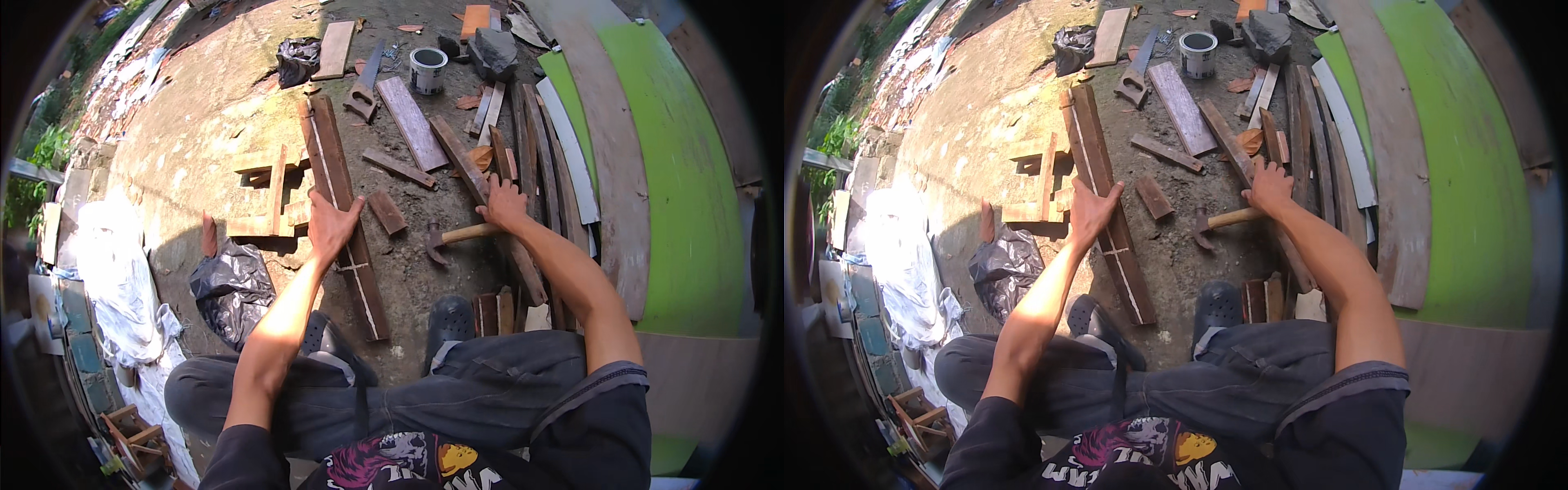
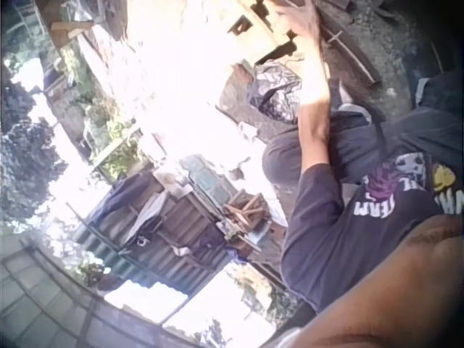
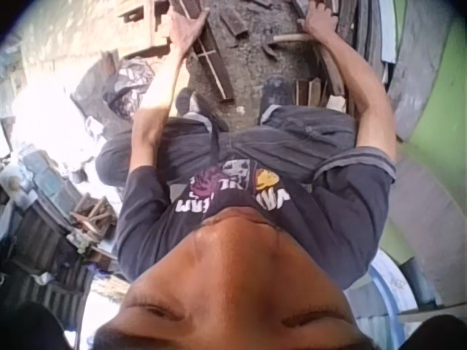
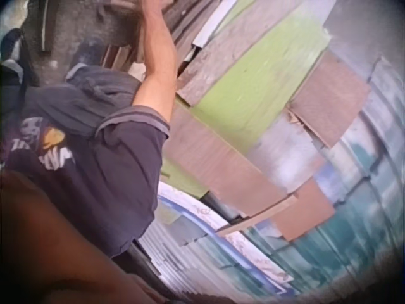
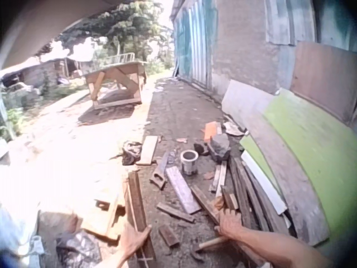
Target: The person sits on the ground and uses a hammer to drive nails into small wooden planks. They repeatedly pick up planks, position them, hammer nails, and set them aside.
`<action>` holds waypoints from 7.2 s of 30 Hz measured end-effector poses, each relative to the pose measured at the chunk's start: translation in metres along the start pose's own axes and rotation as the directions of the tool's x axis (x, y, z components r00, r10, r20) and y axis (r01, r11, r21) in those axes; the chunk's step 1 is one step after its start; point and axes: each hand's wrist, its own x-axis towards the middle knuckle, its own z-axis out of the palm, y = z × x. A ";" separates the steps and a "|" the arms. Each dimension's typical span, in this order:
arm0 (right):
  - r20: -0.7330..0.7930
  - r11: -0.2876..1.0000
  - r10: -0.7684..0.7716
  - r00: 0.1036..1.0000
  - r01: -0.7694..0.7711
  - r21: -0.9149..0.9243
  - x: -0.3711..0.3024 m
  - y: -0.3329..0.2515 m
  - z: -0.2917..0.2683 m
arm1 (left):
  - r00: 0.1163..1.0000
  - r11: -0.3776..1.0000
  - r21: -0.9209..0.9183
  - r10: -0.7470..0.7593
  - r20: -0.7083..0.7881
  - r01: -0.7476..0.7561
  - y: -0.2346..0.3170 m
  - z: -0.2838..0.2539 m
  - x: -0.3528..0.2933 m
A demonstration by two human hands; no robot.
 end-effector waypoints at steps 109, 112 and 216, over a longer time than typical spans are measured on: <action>-0.150 0.549 0.112 0.982 0.065 0.833 0.026 -0.153 -0.173 | 0.527 0.419 0.347 0.467 0.710 -0.839 -0.022 0.038 0.153; -0.194 0.542 0.156 0.968 0.080 0.837 0.020 -0.150 -0.176 | 0.463 0.368 0.284 0.636 0.617 -0.885 -0.011 0.042 0.137; -0.255 -0.433 0.523 0.813 0.511 0.742 -0.124 -0.258 -0.079 | 0.767 0.831 0.183 0.368 0.526 -0.525 -0.014 0.041 0.164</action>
